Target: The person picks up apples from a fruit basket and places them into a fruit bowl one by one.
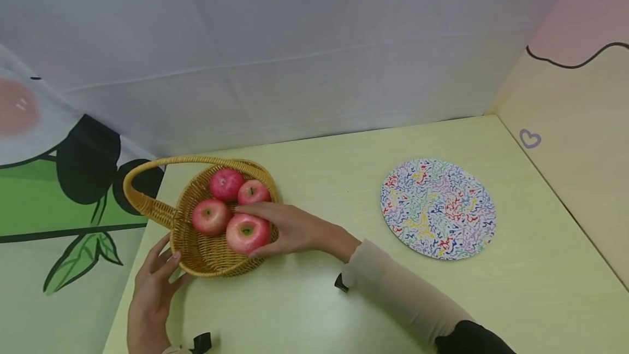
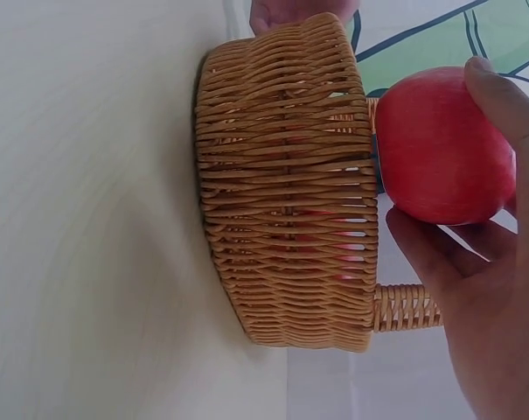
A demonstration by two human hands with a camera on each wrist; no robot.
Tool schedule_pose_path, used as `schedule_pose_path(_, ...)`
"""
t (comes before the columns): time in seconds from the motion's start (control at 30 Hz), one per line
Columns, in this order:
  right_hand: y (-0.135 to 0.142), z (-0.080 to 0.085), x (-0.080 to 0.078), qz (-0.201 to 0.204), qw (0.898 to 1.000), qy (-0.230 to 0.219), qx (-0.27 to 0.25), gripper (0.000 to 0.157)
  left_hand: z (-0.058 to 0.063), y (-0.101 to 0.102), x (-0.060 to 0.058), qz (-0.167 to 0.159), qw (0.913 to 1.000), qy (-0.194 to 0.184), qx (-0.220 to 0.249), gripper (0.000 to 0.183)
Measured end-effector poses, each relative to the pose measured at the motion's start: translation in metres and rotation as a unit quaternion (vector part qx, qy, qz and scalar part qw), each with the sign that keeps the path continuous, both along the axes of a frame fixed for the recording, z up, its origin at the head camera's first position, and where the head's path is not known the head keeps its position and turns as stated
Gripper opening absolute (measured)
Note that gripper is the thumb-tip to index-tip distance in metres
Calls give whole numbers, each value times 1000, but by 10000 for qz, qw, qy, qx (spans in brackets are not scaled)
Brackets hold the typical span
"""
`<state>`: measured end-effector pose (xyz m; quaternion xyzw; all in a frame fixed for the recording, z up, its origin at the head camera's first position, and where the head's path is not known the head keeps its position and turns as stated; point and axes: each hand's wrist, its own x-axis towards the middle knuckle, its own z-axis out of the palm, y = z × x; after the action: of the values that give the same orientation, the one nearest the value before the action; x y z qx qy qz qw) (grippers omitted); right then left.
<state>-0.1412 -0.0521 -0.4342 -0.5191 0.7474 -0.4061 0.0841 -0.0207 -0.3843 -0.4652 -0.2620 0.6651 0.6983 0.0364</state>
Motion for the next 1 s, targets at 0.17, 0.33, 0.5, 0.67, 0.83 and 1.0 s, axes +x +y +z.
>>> schedule_pose_path(0.17,5,1,3,-7,9999,106,-72,87,1,0,-1,-24,10000,-66,-34,71)
schedule_pose_path(0.33,10,1,6,-65,9997,180,-148,86,0,0,0,-43,10000,-43,-16,71)
schedule_pose_path(0.5,18,1,9,-175,9993,190,-287,82,0,-1,-1,-44,10000,-43,22,71)
schedule_pose_path(0.67,27,-1,12,-344,9986,88,-391,82,0,0,-2,-9,10000,-85,34,71)
schedule_pose_path(0.83,34,-5,13,-503,9980,82,-367,84,2,1,-1,16,9999,-137,9,71)
schedule_pose_path(1.0,41,-5,13,-555,9970,122,-526,86,1,1,-1,-8,10000,-42,28,71)
